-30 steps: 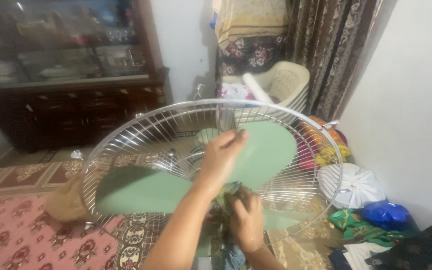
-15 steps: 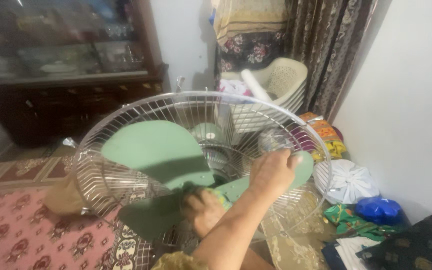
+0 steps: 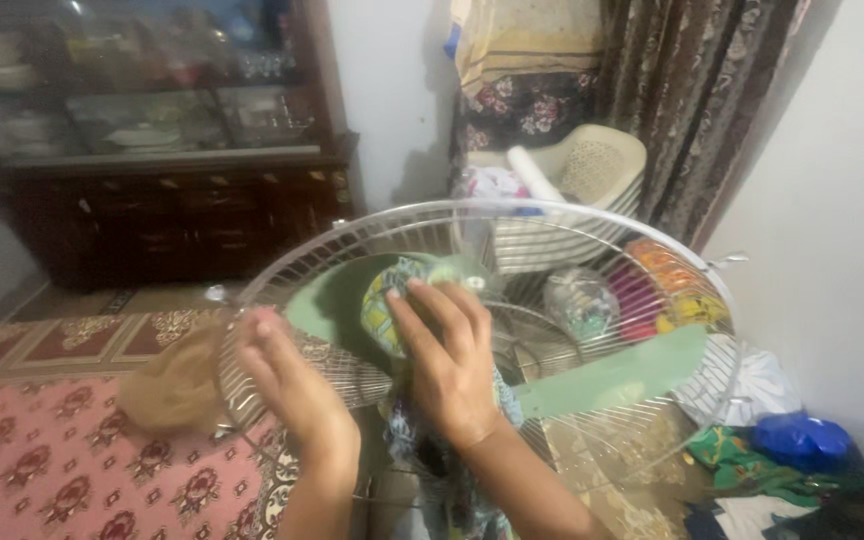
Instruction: The person unclips and removes the front grille of an electric fan, sets the grille aside, and wipes the fan blades with a cloth. The clip ends during blade wiping before reassembly is shown.
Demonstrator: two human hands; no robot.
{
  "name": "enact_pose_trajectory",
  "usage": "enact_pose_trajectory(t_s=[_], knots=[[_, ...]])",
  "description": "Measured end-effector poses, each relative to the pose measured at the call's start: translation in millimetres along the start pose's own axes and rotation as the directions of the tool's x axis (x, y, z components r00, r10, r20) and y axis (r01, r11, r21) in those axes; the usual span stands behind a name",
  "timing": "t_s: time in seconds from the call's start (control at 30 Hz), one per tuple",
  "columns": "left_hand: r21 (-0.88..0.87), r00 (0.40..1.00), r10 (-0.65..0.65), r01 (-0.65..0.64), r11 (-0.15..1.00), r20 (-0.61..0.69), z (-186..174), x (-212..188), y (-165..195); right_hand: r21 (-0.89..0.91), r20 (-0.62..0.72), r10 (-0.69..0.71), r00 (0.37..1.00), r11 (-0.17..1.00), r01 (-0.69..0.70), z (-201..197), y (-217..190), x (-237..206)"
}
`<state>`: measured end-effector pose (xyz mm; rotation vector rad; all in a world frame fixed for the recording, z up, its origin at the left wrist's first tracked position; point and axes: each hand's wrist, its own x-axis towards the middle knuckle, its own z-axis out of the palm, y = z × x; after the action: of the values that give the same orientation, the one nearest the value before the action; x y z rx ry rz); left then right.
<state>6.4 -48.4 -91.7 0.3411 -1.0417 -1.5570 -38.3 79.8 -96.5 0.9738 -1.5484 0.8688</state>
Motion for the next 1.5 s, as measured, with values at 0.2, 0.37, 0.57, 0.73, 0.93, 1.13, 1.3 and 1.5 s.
enact_pose_trajectory(t_s=[0.2,0.37,0.57,0.73,0.93,1.13,1.3,1.5], knots=[[-0.147,0.835,-0.500,0.538,0.830,0.232,-7.9,27.4,-14.4,0.007,0.074,0.007,0.997,1.000,-0.008,39.0,-5.4,15.8],[-0.232,0.788,-0.387,0.539,0.810,0.479,-11.6,33.1,2.4,0.024,0.175,-0.061,0.983,0.998,0.057,54.7,-14.7,9.7],[-0.092,0.731,-0.421,0.547,0.832,0.537,-5.4,31.0,7.7,0.088,0.362,-0.246,0.899,0.969,0.230,32.0,4.2,9.1],[-0.067,0.747,-0.494,0.578,0.813,0.446,5.2,26.0,-0.5,-0.218,0.037,0.119,0.992,0.970,-0.109,21.9,10.8,9.8],[-0.026,0.649,-0.527,0.643,0.765,0.550,8.8,26.3,15.1,0.003,0.136,0.058,0.989,0.998,-0.059,41.6,-23.6,6.5],[0.073,0.655,-0.552,0.608,0.790,0.516,13.7,23.6,28.6,-0.033,0.243,-0.041,0.969,0.998,0.051,25.4,-18.1,11.4],[0.038,0.699,-0.505,0.566,0.823,0.506,23.2,16.7,19.5,-0.354,0.090,0.043,0.995,0.935,-0.009,10.6,1.4,19.3],[0.055,0.684,-0.525,0.582,0.811,0.507,17.3,20.4,16.9,-0.334,-0.070,0.178,0.981,0.923,-0.192,11.2,0.2,16.4]])
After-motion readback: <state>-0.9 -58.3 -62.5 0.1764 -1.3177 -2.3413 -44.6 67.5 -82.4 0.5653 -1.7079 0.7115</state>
